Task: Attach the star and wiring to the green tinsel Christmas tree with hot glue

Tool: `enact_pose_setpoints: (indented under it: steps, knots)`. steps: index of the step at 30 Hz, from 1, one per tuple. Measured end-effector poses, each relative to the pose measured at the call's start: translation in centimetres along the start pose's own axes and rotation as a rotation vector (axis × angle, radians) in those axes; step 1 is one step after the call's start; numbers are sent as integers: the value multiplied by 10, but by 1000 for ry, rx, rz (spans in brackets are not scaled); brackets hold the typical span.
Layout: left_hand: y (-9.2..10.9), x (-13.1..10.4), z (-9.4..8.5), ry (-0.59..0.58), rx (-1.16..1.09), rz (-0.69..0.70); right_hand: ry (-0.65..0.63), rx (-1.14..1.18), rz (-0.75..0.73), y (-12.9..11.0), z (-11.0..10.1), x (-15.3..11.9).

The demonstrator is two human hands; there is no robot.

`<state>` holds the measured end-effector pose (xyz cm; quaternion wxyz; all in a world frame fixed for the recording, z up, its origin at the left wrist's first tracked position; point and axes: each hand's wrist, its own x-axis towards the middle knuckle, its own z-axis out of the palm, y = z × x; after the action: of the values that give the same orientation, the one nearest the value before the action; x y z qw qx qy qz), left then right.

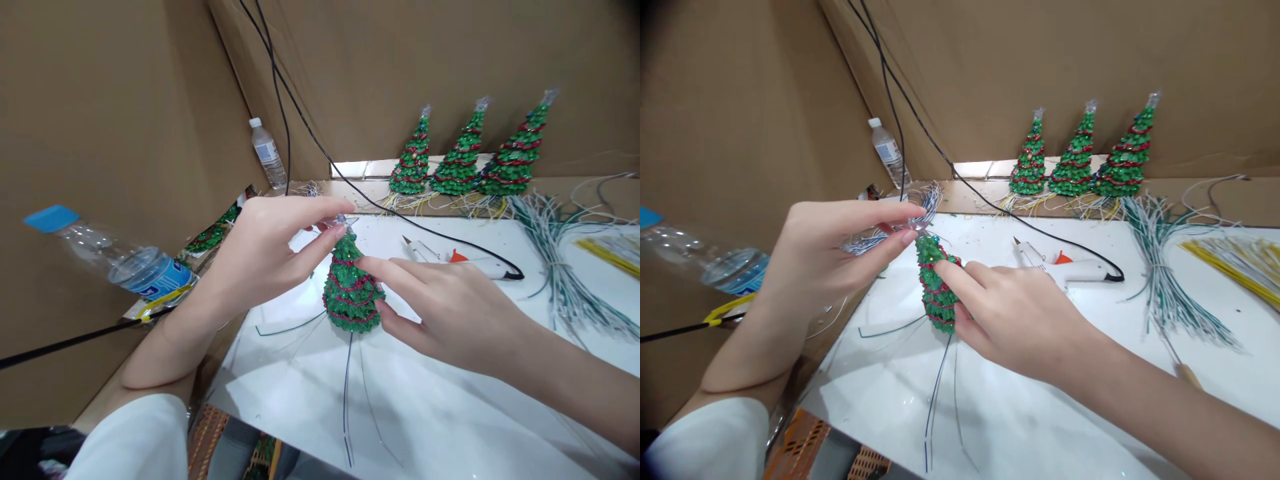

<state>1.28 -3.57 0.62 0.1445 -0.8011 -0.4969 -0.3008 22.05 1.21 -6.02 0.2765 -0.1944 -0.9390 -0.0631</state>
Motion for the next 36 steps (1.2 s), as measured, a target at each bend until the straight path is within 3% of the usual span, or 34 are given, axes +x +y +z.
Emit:
enact_pose_setpoints:
  steps: [16, 21, 30, 36]
  knots:
    - [0, 0, -1, 7, 8, 56, 18, -31, -7, 1, 1, 2]
    - [0, 0, -1, 10, 15, 12, 9, -41, -5, 0, 0, 2]
    - [-1, 2, -4, -37, 6, -84, 3, -27, -7, 0, -1, 1]
    - [-6, 5, -4, -122, -115, -65, 6, -23, -11, 0, -1, 2]
